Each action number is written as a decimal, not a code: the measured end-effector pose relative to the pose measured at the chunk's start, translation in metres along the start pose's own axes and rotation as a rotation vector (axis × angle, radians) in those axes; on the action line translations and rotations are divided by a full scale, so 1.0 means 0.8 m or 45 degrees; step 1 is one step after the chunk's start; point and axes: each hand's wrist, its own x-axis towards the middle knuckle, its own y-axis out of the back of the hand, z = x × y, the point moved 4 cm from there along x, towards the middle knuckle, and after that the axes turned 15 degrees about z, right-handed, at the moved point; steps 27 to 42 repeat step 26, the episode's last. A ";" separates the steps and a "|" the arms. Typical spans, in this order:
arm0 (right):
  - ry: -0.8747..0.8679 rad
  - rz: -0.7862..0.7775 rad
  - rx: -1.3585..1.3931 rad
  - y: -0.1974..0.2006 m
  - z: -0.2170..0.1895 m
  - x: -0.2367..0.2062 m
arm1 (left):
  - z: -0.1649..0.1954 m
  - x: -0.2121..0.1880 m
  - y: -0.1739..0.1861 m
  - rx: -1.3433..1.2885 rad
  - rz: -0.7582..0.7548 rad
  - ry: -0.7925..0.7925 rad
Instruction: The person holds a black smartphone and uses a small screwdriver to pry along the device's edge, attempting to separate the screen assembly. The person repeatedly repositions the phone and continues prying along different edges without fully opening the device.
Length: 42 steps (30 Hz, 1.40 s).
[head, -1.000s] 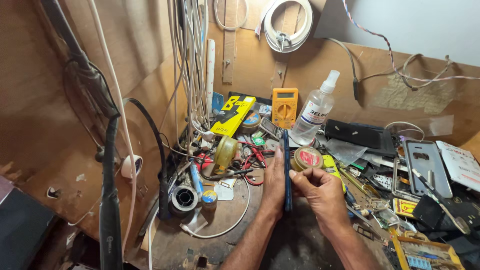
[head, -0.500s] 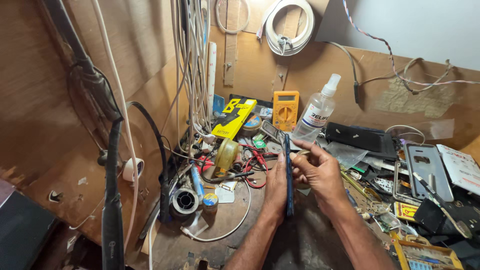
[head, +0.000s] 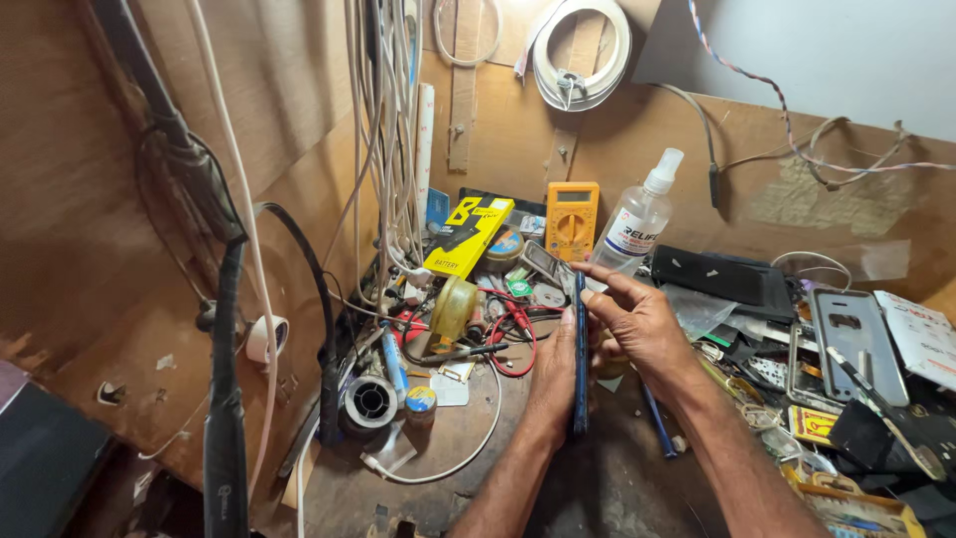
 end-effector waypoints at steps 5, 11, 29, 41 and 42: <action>0.002 0.013 0.024 -0.006 0.001 0.001 | 0.003 -0.003 0.003 -0.028 -0.003 0.093; -0.010 0.048 0.161 -0.003 0.005 -0.003 | 0.004 0.005 0.003 -0.164 -0.061 0.012; -0.065 0.449 0.229 0.059 0.056 -0.124 | -0.006 0.015 0.001 -0.613 -0.186 0.040; -0.065 0.449 0.229 0.059 0.056 -0.124 | -0.006 0.015 0.001 -0.613 -0.186 0.040; -0.065 0.449 0.229 0.059 0.056 -0.124 | -0.006 0.015 0.001 -0.613 -0.186 0.040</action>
